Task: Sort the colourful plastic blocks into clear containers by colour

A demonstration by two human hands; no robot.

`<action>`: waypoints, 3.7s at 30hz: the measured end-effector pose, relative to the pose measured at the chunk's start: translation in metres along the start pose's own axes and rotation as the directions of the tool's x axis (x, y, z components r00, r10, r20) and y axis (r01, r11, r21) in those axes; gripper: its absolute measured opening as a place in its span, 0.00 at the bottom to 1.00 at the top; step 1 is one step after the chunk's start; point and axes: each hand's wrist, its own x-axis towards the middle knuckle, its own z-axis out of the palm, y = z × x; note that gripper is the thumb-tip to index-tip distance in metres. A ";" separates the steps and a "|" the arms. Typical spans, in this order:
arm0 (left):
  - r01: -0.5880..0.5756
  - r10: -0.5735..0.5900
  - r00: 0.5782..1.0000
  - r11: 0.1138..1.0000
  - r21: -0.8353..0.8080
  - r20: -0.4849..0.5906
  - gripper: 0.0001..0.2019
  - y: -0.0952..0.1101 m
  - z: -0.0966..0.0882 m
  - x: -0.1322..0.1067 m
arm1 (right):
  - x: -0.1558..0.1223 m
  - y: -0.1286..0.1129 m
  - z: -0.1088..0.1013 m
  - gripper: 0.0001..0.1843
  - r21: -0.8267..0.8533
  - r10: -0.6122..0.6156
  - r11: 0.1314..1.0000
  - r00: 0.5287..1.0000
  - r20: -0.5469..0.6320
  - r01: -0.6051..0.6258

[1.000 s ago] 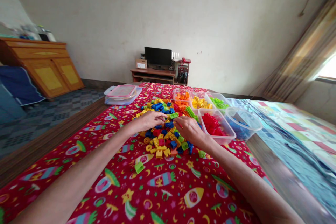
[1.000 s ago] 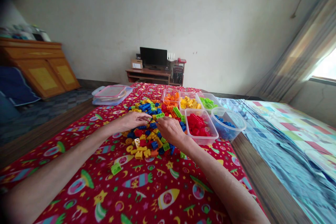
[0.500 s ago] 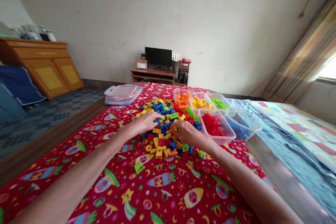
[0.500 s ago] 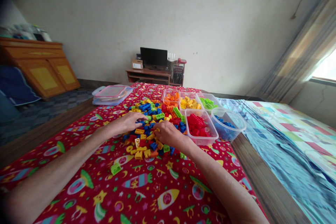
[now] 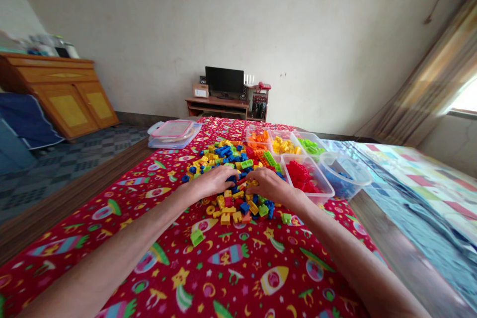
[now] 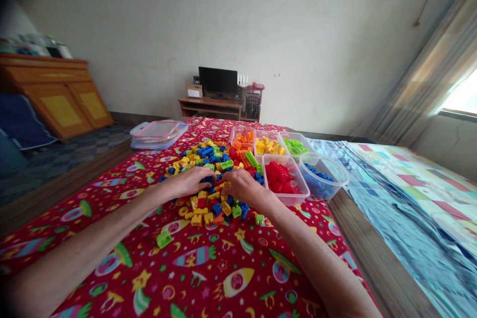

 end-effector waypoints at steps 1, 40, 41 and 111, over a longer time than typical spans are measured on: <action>-0.003 0.003 1.000 1.000 0.000 -0.004 0.09 0.000 0.000 0.000 | 0.000 0.003 0.001 0.18 -0.005 -0.021 1.000 0.999 0.036 0.021; 0.033 -0.059 0.986 0.986 -0.165 -0.155 0.08 -0.005 0.003 0.006 | 0.014 -0.029 -0.026 0.15 -0.151 0.148 0.978 0.989 0.006 -0.145; 0.046 -0.074 0.984 0.983 -0.176 -0.161 0.08 -0.002 0.001 0.007 | 0.014 -0.031 -0.026 0.15 -0.122 0.143 0.982 0.990 -0.008 -0.143; 0.057 -0.234 0.946 0.801 -0.596 -0.224 0.22 0.023 -0.001 0.008 | -0.068 0.093 -0.142 0.17 -0.274 0.740 0.493 0.563 -0.367 -0.826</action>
